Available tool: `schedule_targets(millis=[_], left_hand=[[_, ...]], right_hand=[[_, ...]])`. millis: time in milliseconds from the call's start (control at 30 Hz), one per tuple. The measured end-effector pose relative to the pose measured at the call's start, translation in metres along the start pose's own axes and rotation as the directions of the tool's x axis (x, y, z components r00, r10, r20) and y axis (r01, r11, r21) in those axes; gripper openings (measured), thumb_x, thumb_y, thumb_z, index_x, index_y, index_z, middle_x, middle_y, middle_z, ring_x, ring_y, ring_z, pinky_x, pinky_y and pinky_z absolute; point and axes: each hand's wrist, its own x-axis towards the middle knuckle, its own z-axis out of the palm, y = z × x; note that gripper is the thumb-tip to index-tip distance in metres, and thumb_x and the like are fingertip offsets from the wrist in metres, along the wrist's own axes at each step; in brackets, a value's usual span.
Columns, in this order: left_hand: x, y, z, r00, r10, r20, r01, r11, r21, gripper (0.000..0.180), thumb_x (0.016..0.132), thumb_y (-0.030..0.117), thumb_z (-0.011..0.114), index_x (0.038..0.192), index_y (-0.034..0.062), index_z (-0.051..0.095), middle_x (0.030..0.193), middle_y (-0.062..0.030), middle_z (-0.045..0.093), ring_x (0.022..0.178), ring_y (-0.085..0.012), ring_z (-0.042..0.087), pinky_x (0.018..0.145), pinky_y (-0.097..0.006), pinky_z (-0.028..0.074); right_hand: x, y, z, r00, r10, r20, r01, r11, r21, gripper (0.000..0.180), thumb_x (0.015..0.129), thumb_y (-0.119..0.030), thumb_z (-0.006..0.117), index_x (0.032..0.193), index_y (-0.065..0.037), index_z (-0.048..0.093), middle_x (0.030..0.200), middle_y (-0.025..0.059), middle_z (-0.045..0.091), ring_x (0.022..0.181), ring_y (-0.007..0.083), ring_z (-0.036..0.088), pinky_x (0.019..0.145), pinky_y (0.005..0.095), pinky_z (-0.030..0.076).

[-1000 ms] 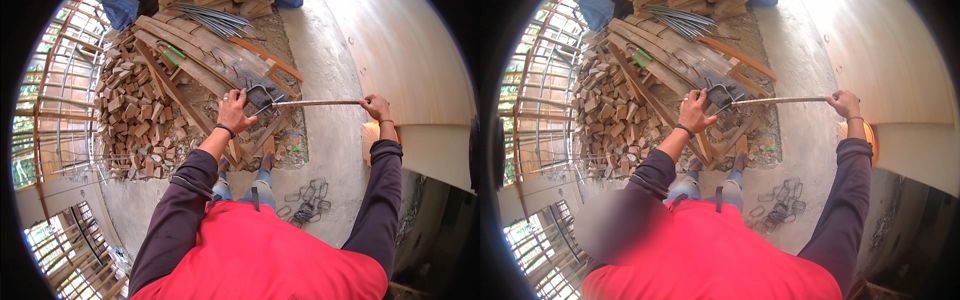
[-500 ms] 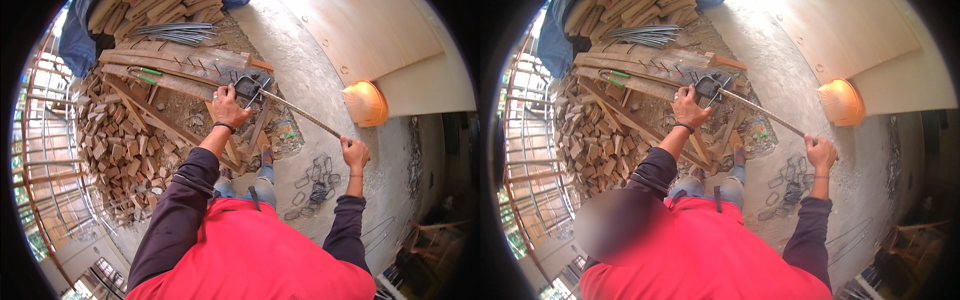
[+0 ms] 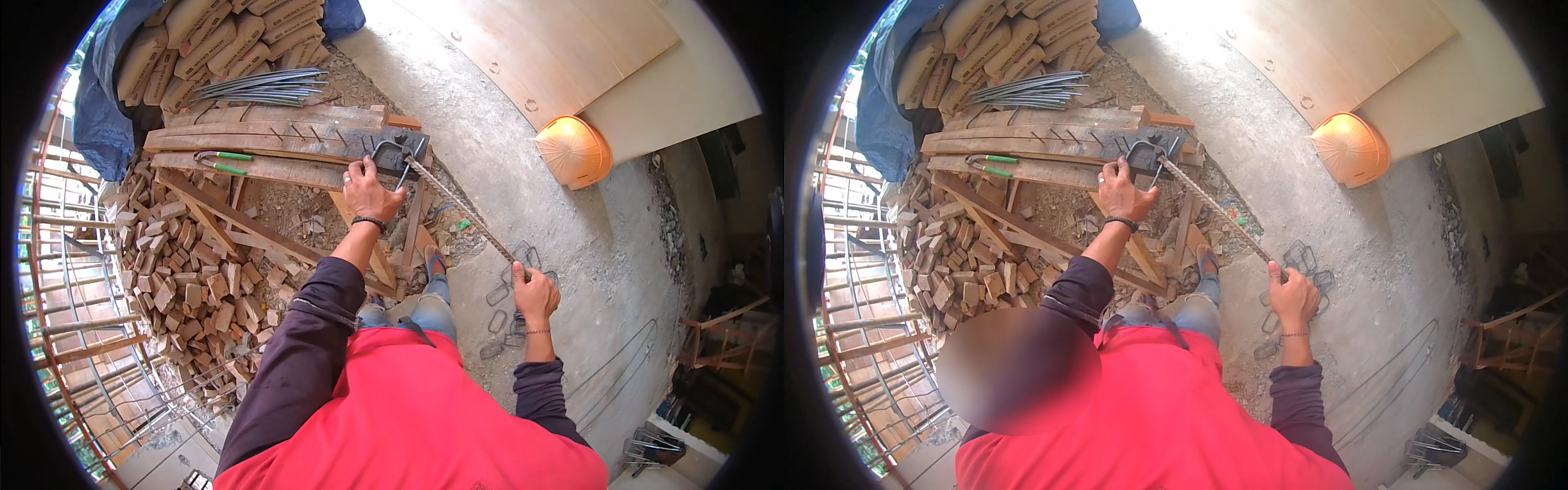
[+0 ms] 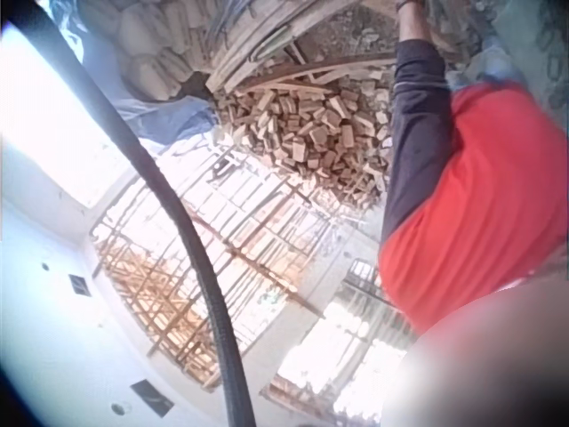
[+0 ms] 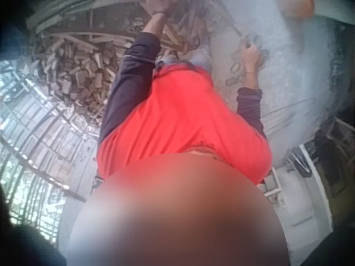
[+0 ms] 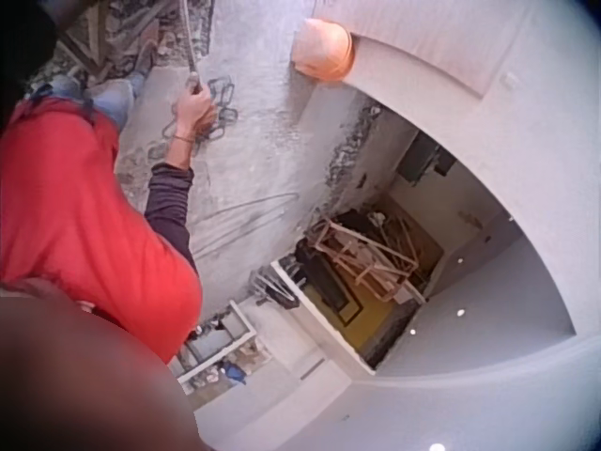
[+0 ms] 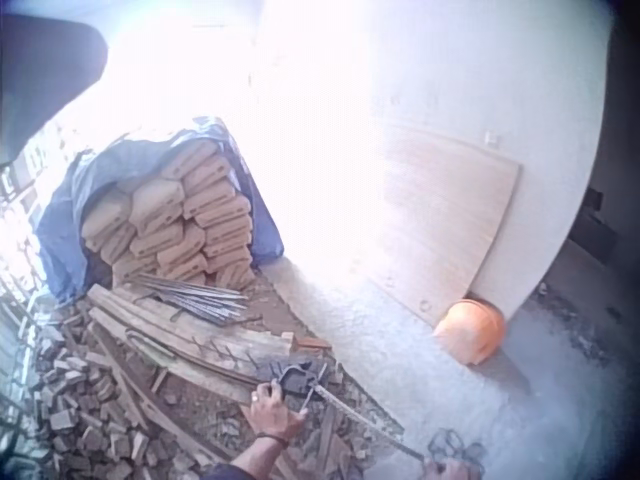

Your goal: The person repeatedly bends metal rods into U-shaped forms using a long metal bar as a lever against a fixed metal jig. The person picks up straight rods, positions them in the jig, applies leverage to bend them, and places the finished pieces on the floor.

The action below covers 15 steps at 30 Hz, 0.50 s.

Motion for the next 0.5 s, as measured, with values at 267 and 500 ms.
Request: schedule_targets(millis=[267,500], left_hand=[[0.001,0.004,-0.002,1.0,-0.023,0.018,0.023,1.0,0.001,0.087,0.058,0.039,0.077,0.13,-0.001,0.051,0.12,-0.0135,0.049,0.111,-0.0322,0.048,0.097,-0.038,0.043],[0.0,0.005,-0.003,0.999,-0.031,0.03,0.031,0.999,0.019,0.088,0.058,0.04,0.078,0.131,-0.0011,0.05,0.122,-0.014,0.047,0.113,-0.0337,0.047,0.097,-0.041,0.042]], right_hand=[[0.042,0.021,-0.016,0.969,-0.175,0.173,0.174,0.985,0.017,0.064,0.088,-0.064,0.047,0.075,-0.004,0.067,0.071,0.0231,0.063,0.072,0.0431,0.063,0.063,0.0503,0.048],[0.031,0.036,-0.021,0.848,-0.401,0.347,0.351,0.915,0.198,0.061,0.092,-0.056,0.049,0.067,-0.001,0.061,0.067,0.0224,0.061,0.066,0.0417,0.06,0.06,0.049,0.046]])
